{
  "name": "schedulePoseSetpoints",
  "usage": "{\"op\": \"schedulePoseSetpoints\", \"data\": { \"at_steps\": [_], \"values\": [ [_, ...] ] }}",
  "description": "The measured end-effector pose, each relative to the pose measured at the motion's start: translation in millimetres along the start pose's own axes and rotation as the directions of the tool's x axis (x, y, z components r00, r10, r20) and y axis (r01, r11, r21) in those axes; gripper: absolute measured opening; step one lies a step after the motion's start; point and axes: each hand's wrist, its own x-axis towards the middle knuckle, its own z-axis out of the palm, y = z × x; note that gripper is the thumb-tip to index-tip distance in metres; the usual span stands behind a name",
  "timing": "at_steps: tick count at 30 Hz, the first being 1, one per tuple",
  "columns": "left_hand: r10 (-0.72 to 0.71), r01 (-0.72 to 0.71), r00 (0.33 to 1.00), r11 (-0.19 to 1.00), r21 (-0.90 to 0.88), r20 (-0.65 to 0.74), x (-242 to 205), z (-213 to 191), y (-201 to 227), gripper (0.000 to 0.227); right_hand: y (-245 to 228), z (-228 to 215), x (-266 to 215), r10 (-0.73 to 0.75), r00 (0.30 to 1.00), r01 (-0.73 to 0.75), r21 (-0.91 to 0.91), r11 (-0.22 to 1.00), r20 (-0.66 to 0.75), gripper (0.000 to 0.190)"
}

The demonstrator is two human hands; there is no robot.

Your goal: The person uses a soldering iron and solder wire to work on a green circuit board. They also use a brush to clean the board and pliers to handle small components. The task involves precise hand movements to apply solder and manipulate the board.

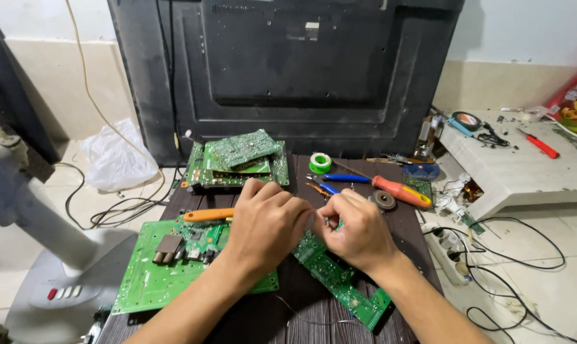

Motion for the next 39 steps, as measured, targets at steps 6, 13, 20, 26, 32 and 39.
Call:
{"op": "schedulePoseSetpoints", "data": {
  "at_steps": [6, 13, 20, 26, 32, 39],
  "values": [
    [-0.028, 0.029, 0.999, 0.998, 0.061, -0.015, -0.5, 1.0, 5.5, 0.012, -2.9, -2.7, -2.3, 0.175, 0.984, -0.175, -0.02, 0.984, -0.02, 0.019],
    [-0.072, 0.072, 0.997, 0.994, 0.083, 0.001, 1.7, -4.8, -8.9, 0.005, -5.2, -9.1, 1.9, 0.174, 0.983, -0.174, 0.011, 0.985, -0.048, 0.02],
    [-0.125, 0.116, 0.984, 0.991, 0.073, 0.125, -10.1, 2.6, -9.7, 0.005, 12.4, -42.8, 8.8, 0.348, 0.898, -0.342, 0.071, 0.937, -0.27, 0.016],
    [-0.154, 0.135, 0.916, 0.988, 0.077, 0.371, -10.9, 1.0, -3.4, 0.011, 36.3, -145.9, -23.4, 0.536, 0.731, -0.498, 0.205, 0.842, -0.423, 0.019],
    [-0.167, 0.119, 0.862, 0.984, 0.13, 0.478, -10.0, 4.7, 4.1, 0.012, 75.9, -216.3, -182.7, 0.79, 0.53, -0.814, 0.078, 0.576, -0.308, 0.037],
    [-0.289, 0.21, 0.728, 0.957, 0.199, 0.621, -6.4, 3.8, 8.7, 0.013, 97.1, -182.2, -382.5, 0.986, -0.106, -0.914, -0.402, -0.046, 0.13, 0.026]
  ]
}}
